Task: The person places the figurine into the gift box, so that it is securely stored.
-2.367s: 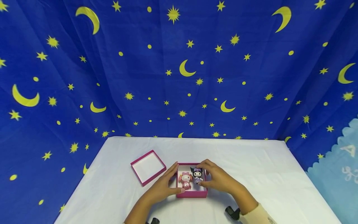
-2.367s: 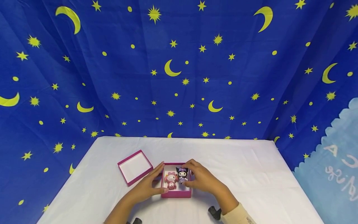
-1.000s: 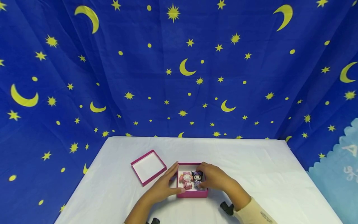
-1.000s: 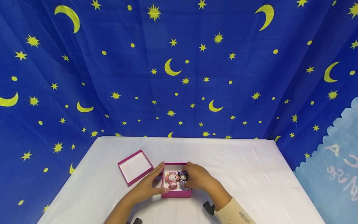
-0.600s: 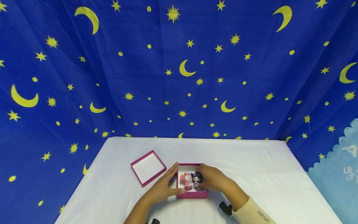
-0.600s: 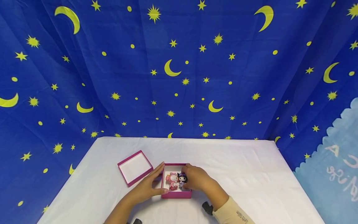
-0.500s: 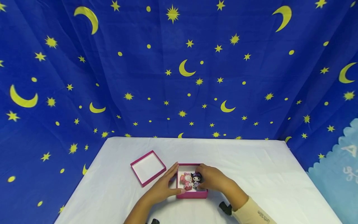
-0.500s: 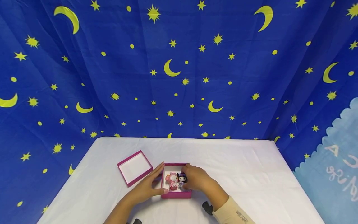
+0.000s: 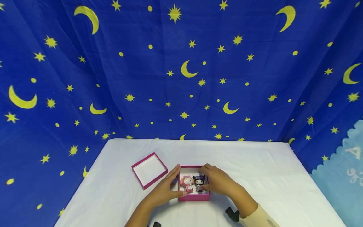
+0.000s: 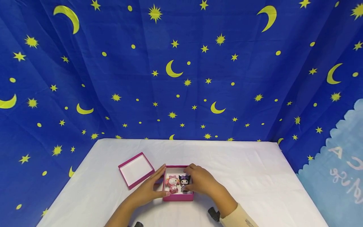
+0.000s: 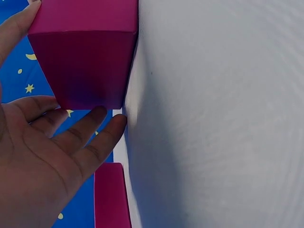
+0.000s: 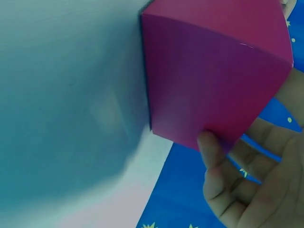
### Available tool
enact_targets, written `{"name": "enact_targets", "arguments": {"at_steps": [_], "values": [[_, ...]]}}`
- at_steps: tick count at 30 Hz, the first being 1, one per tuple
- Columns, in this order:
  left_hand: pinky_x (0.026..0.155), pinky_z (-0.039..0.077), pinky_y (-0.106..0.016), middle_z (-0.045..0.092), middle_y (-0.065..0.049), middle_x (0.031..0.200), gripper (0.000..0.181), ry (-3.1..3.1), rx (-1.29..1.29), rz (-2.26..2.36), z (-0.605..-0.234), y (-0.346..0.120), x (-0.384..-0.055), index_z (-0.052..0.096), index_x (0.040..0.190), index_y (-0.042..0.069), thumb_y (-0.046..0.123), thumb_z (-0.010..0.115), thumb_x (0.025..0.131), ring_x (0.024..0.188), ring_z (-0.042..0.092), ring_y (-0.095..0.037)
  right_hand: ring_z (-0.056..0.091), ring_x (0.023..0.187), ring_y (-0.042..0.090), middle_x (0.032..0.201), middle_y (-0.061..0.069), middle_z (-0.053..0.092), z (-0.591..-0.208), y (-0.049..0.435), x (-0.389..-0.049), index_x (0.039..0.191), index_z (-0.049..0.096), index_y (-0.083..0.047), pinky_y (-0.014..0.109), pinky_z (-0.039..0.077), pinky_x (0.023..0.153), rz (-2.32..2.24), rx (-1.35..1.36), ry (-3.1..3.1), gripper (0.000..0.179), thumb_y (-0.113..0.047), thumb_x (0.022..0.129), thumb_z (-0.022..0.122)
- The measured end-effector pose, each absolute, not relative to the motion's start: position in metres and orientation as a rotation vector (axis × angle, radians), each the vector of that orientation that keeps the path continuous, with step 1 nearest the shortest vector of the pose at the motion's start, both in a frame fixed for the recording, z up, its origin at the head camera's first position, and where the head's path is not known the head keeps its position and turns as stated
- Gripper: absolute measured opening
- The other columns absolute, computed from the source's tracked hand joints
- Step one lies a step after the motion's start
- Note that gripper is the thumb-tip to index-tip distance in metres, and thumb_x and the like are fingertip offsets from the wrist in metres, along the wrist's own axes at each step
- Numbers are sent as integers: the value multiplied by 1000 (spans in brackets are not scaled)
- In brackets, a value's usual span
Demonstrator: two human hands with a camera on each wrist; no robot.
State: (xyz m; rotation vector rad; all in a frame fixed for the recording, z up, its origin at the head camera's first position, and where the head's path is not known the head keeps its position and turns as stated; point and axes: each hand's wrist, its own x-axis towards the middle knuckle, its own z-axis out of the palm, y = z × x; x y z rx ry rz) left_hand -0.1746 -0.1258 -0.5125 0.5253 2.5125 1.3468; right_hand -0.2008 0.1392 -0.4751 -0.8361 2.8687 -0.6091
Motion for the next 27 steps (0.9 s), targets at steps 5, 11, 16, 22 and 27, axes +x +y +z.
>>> {"name": "enact_targets", "arguments": {"at_steps": [5,11,16,22,27], "values": [[125,19,-60,15,2,172,100,2569,542,1327,-511,-126,-173,26,162,18,47,81,83,157,18,-31,62,123,29,134,4,61,-476,147,-197,134,63,-10,51,52,105,-697,-838,2876,62,-33,81,85],[124,23,-61,25,2,169,91,2670,499,1334,-505,-128,-169,34,159,20,50,77,85,155,25,-33,57,132,28,142,1,56,-477,155,-193,139,60,-13,50,50,110,-792,-788,2884,65,-34,83,83],[124,26,-60,33,-4,166,82,2767,480,1321,-497,-134,-171,41,156,17,46,76,88,154,29,-35,48,142,30,154,0,47,-479,163,-190,147,53,-17,52,46,114,-829,-772,2867,72,-38,84,82],[123,28,-58,39,-12,162,70,2868,478,1262,-494,-146,-173,49,150,6,37,74,92,151,33,-38,41,147,34,163,4,38,-483,173,-187,154,43,-17,58,41,116,-863,-739,2809,84,-43,84,80],[121,31,-61,41,-13,161,61,2907,445,1170,-494,-157,-172,56,144,5,34,72,93,149,35,-41,38,150,33,164,1,37,-485,177,-186,155,43,-17,58,38,118,-870,-746,2762,84,-48,85,77]]}}
